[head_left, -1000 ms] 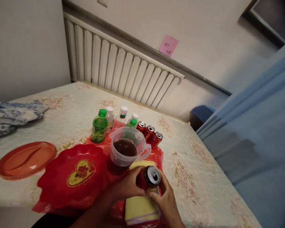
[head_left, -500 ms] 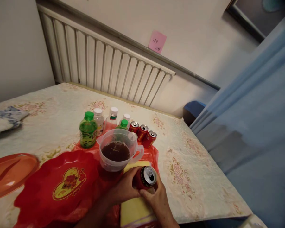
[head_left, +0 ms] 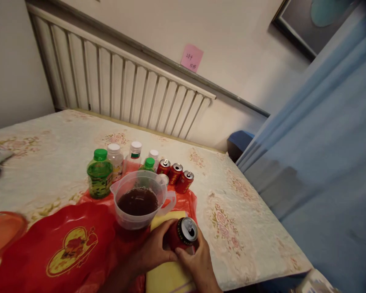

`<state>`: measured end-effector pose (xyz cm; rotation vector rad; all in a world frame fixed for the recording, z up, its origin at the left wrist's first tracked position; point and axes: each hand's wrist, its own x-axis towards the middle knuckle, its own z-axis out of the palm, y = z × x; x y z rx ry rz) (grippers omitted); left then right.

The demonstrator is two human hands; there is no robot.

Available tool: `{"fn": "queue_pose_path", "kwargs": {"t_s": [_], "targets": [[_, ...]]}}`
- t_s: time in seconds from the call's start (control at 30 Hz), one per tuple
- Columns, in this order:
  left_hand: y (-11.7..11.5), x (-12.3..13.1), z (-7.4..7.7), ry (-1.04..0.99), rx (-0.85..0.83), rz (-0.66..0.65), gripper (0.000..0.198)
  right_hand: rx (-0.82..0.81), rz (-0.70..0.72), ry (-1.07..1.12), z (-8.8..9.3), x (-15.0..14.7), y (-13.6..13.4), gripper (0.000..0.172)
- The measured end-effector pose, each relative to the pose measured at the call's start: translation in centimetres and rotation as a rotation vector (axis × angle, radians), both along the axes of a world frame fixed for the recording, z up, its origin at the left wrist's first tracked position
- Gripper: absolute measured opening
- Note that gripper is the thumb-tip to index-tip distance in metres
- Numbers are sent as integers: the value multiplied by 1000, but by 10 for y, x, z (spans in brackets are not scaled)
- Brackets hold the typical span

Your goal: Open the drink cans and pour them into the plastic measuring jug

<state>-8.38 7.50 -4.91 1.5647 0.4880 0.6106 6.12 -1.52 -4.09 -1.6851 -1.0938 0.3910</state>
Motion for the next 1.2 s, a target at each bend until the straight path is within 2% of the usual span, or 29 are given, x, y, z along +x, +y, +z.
{"fn": "queue_pose_path", "kwargs": {"t_s": [0.13, 0.27, 0.4, 0.53, 0.7, 0.83, 1.2], "targets": [[-1, -2, -3, 95, -103, 39, 86, 9, -57, 23, 22, 19, 8, 54], [0, -2, -10, 163, -141, 84, 80, 44, -132, 10, 43, 55, 24, 50], [2, 0, -13, 133, -80, 82, 71, 43, -209, -60, 49, 98, 47, 50], [3, 1, -18, 94, -11, 64, 63, 55, -314, -140, 41, 132, 79, 50], [5, 0, -34, 64, -19, 46, 59, 41, -416, -176, 21, 155, 114, 52], [6, 2, -43, 69, -40, 59, 58, 18, -434, -196, 7, 159, 132, 49], [5, 2, -38, 87, -36, 43, 60, 2, -467, -195, -15, 156, 154, 54]]}}
